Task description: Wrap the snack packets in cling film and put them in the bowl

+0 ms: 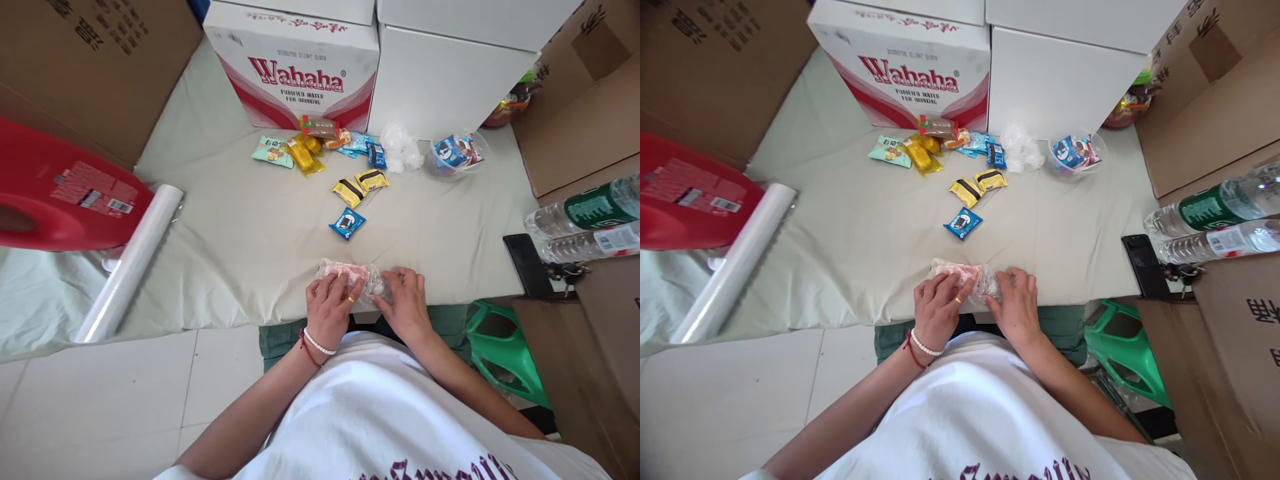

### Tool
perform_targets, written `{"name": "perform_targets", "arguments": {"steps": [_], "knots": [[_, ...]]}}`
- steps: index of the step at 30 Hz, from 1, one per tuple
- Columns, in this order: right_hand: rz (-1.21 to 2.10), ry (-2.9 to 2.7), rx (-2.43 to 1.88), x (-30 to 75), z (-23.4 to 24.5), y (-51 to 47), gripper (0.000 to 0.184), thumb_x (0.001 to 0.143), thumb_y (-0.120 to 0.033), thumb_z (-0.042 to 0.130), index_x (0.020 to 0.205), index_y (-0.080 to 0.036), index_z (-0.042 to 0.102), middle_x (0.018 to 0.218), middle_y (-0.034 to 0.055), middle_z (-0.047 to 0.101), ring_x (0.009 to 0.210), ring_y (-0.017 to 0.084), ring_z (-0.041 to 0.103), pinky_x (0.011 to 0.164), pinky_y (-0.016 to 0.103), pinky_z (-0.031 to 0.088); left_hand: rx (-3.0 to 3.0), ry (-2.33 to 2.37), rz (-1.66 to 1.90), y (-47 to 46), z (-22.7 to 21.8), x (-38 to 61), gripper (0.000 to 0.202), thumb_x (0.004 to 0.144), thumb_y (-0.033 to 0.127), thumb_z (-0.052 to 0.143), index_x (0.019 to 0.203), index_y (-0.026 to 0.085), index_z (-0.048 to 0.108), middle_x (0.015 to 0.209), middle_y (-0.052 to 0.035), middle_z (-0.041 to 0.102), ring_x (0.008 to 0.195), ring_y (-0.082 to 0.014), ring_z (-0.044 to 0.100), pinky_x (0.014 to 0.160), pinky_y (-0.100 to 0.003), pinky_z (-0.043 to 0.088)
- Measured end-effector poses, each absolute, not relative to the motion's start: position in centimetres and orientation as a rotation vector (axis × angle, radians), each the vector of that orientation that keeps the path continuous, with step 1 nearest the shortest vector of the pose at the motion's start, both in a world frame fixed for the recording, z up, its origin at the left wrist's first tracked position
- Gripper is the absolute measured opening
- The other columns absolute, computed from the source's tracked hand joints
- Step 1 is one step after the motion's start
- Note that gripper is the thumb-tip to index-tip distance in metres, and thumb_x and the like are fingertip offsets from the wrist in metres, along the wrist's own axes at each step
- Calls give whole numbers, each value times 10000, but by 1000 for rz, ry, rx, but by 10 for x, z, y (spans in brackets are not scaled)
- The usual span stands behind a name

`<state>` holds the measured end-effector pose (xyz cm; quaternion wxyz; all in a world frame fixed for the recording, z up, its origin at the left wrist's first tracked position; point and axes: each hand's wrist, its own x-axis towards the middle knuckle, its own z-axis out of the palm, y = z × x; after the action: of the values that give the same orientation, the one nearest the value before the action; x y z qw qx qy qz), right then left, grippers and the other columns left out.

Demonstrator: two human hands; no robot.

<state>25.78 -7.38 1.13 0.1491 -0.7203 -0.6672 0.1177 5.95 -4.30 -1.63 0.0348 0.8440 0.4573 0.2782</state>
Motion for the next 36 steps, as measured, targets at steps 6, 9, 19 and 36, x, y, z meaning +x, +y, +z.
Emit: {"name": "perform_targets", "arguments": {"steps": [6,9,19,36], "knots": [[438,-1972,-1963,267,27,-80,101,969,-255,596,1008,-200,672,1264,149,615,1124,298,591,927,441,520,2679,1329,856,-46,-21,54,595,951,76,518,1482,341,558,1375,-75,704,1360,-270,580,1078,-464,349],[584,-1954,-1847,258,43,-74,119,1000,-241,526,1021,-220,641,953,55,666,799,196,626,709,311,498,2689,1336,860,-47,-23,55,543,948,87,530,1429,327,608,1378,-71,703,1365,-272,580,1091,-470,350],[772,-1948,-1763,181,38,-4,127,975,-159,484,965,-212,599,1007,71,669,930,206,629,827,314,486,2519,1108,1011,-44,-36,48,579,851,52,522,1403,196,620,1443,-164,636,1524,-305,405,1224,-596,350],[1048,-1425,-1583,193,8,-7,112,938,-345,555,921,-245,603,749,-11,649,694,174,615,621,276,491,2007,1586,1188,-21,-17,16,352,935,357,691,1271,256,722,1020,-73,654,969,-212,596,860,-373,536]]}}
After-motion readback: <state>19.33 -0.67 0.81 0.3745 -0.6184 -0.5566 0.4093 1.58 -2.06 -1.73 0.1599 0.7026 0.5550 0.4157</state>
